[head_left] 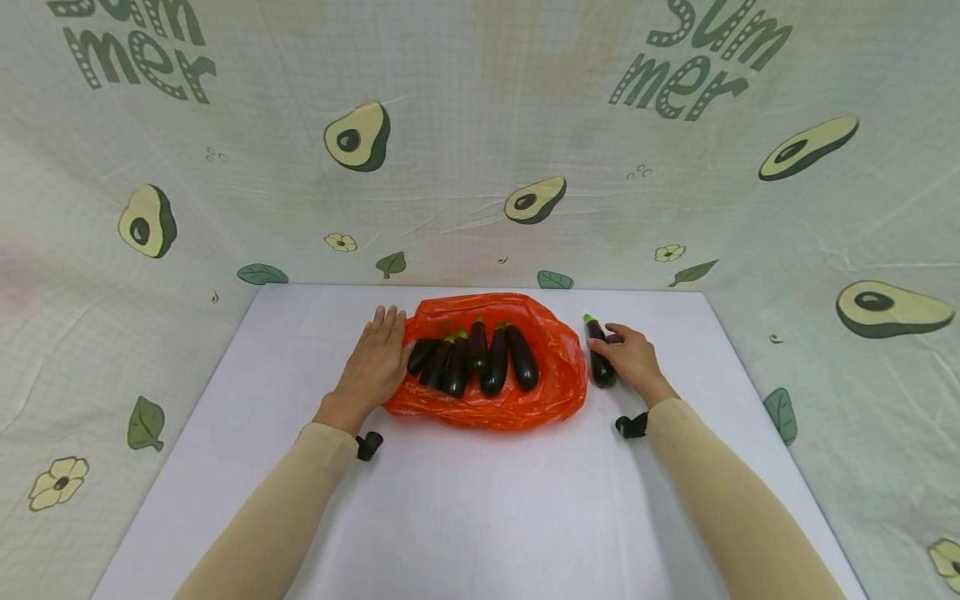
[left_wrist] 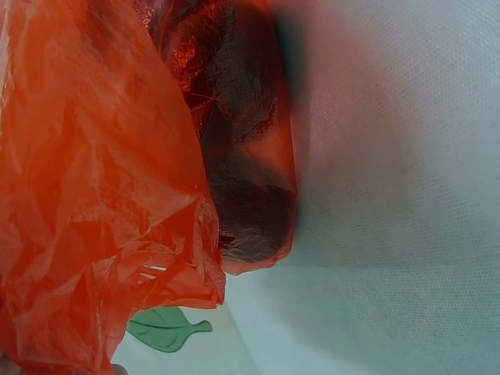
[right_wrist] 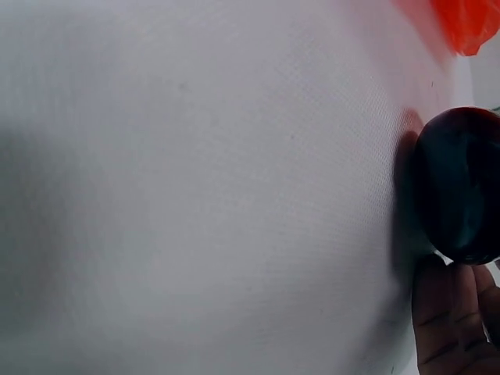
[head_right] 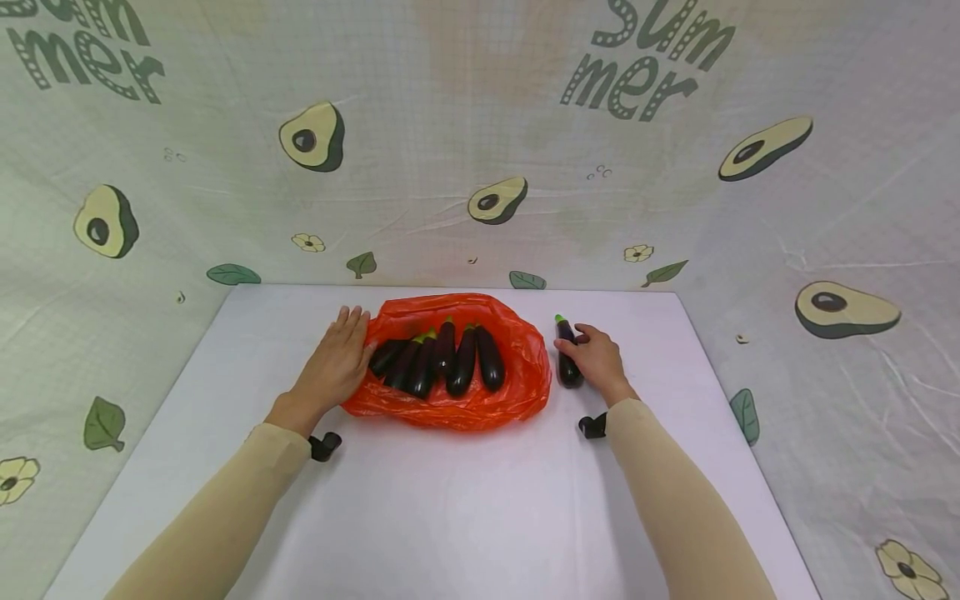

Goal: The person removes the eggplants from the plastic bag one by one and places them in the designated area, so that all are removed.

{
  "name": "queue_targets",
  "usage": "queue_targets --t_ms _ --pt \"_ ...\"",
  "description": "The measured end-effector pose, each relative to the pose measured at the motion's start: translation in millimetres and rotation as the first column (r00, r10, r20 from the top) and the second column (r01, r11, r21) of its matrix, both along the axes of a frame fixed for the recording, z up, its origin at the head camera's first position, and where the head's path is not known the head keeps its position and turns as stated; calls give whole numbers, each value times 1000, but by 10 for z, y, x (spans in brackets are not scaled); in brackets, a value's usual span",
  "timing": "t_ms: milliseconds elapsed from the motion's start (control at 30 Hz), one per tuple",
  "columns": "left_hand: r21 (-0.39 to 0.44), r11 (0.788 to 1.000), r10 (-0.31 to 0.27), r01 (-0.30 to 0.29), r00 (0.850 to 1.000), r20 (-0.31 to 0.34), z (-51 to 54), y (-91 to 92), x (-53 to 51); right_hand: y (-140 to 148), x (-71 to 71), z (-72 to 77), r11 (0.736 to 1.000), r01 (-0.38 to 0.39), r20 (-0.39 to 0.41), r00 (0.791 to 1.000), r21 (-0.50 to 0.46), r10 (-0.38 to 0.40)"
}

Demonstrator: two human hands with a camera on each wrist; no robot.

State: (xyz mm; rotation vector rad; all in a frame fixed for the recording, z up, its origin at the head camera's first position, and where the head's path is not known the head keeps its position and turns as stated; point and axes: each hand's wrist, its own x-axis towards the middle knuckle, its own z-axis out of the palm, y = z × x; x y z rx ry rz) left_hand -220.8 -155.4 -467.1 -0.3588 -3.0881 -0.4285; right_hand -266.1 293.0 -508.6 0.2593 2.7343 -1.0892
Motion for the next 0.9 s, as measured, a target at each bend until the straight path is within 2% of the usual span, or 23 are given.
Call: queue_targets --t_ms 567,733,900 --pt "-9 1000 -6 6 1000 9 13 24 -25 -8 79 -61 1000 -15 -116 993 -18 12" --pt "-1 1000 -4 4 1000 15 18 31 -29 -44 115 -25 1000 -14 -167 986 -16 11" --pt "2 1000 -7 7 1000 6 28 39 -19 -125 156 76 1000 -13 -222 975 1 13"
